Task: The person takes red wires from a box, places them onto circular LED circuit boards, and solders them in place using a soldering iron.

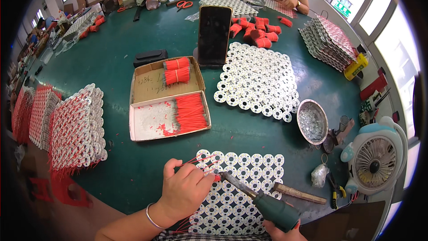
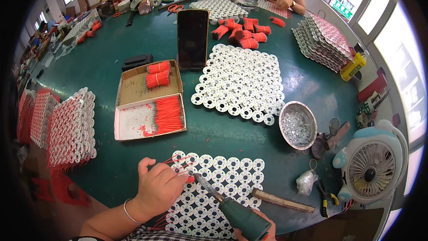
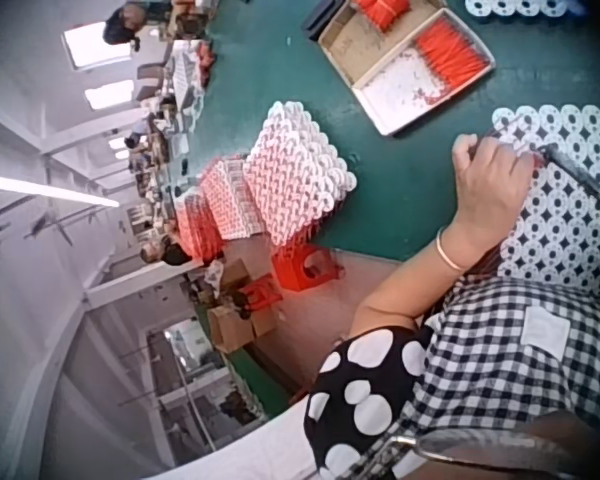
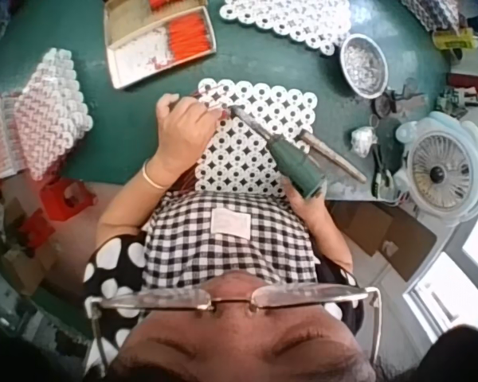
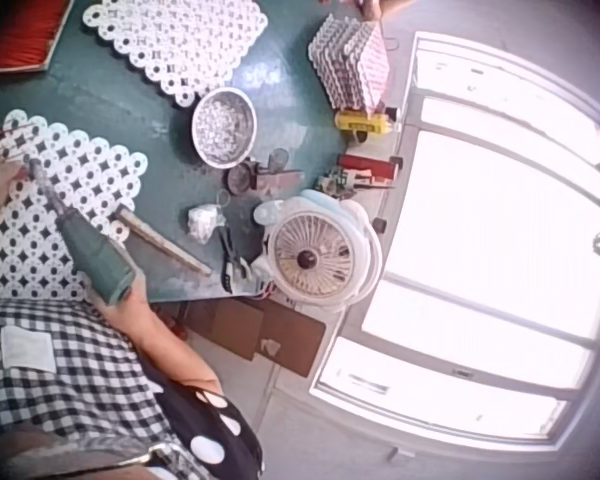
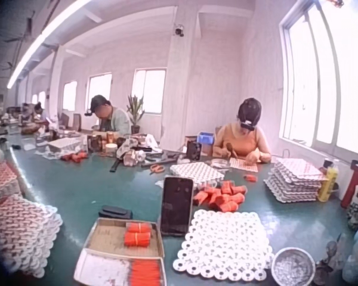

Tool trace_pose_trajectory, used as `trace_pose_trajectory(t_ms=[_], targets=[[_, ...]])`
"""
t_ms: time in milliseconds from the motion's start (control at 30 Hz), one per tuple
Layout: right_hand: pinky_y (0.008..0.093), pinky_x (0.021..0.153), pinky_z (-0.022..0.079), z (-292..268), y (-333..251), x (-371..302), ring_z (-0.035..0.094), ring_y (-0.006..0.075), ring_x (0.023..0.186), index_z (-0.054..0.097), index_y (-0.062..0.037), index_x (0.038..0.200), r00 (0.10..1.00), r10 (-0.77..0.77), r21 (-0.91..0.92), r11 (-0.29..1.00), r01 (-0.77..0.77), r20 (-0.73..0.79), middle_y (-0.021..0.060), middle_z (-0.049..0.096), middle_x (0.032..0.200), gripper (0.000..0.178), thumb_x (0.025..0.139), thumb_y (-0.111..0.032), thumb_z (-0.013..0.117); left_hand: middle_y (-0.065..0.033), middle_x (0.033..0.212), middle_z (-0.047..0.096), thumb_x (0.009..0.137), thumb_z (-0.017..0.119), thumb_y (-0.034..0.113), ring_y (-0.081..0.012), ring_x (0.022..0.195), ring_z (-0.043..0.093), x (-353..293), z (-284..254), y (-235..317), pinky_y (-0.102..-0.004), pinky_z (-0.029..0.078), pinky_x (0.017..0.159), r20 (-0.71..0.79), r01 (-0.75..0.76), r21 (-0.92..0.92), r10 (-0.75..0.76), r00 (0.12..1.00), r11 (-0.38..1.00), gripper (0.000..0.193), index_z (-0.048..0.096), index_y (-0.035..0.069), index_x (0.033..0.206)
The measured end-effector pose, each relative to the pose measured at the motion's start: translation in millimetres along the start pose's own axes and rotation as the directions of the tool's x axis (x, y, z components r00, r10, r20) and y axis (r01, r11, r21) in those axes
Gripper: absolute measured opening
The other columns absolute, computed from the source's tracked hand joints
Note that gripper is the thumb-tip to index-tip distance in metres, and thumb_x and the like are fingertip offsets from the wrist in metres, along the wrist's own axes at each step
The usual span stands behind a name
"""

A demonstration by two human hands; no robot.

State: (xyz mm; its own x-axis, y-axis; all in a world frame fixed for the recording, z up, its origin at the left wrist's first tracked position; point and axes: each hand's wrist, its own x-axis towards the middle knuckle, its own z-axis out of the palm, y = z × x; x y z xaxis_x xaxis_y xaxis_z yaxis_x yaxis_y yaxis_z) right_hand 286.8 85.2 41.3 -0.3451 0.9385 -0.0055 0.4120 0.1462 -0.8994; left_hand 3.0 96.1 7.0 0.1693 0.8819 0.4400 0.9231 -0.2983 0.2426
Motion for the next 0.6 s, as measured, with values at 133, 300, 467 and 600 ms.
trace_pose_trajectory(t_ms=[133,300,467,600], targets=[[0.0371,0.078,0.055,-10,5,-17,0.069,0.0199,0.085,0.068,0.0026,0.107,0.949,0.299,0.180,0.933,-0.312,0.096,0.0111,0.071,0.092,0.022,0.089,-0.009,0.070,0.0045,0.075,0.054,0.073,0.075,0.012,-0.0163,0.080,0.056,-1,-1,1,-0.0455,0.034,0.088,0.002,0.003,-0.004,-0.003,1.000,1.000,0.018,0.073,0.016,0.091],[0.0365,0.074,0.054,-14,3,-20,0.067,0.0192,0.079,0.068,0.0010,0.102,0.950,0.296,0.090,0.948,-0.305,0.095,0.0078,0.069,0.087,0.018,0.091,-0.014,0.069,0.0055,0.076,0.056,0.074,0.074,0.012,-0.0159,0.082,0.057,-2,-6,2,-0.0434,0.036,0.087,-0.051,0.062,-0.064,-0.065,0.997,0.996,0.016,0.073,0.016,0.089],[0.0355,0.075,0.053,-9,0,-30,0.067,0.0208,0.083,0.069,0.0005,0.105,0.951,0.298,0.072,0.950,-0.304,0.085,0.0076,0.070,0.092,0.021,0.092,-0.015,0.071,0.0068,0.075,0.056,0.072,0.076,0.013,-0.0153,0.082,0.057,-11,-15,7,-0.0442,0.034,0.089,-0.057,0.083,-0.002,-0.083,0.995,0.997,0.018,0.074,0.019,0.088],[0.0362,0.083,0.053,-1,1,-28,0.069,0.0230,0.093,0.069,0.0011,0.113,0.993,0.113,0.033,0.993,-0.114,0.029,0.0111,0.072,0.105,0.028,0.090,-0.013,0.073,0.0072,0.074,0.055,0.071,0.077,0.013,-0.0149,0.081,0.056,-20,-11,7,-0.0475,0.031,0.091,-0.016,0.057,0.001,-0.057,0.998,0.998,0.021,0.075,0.020,0.091]])
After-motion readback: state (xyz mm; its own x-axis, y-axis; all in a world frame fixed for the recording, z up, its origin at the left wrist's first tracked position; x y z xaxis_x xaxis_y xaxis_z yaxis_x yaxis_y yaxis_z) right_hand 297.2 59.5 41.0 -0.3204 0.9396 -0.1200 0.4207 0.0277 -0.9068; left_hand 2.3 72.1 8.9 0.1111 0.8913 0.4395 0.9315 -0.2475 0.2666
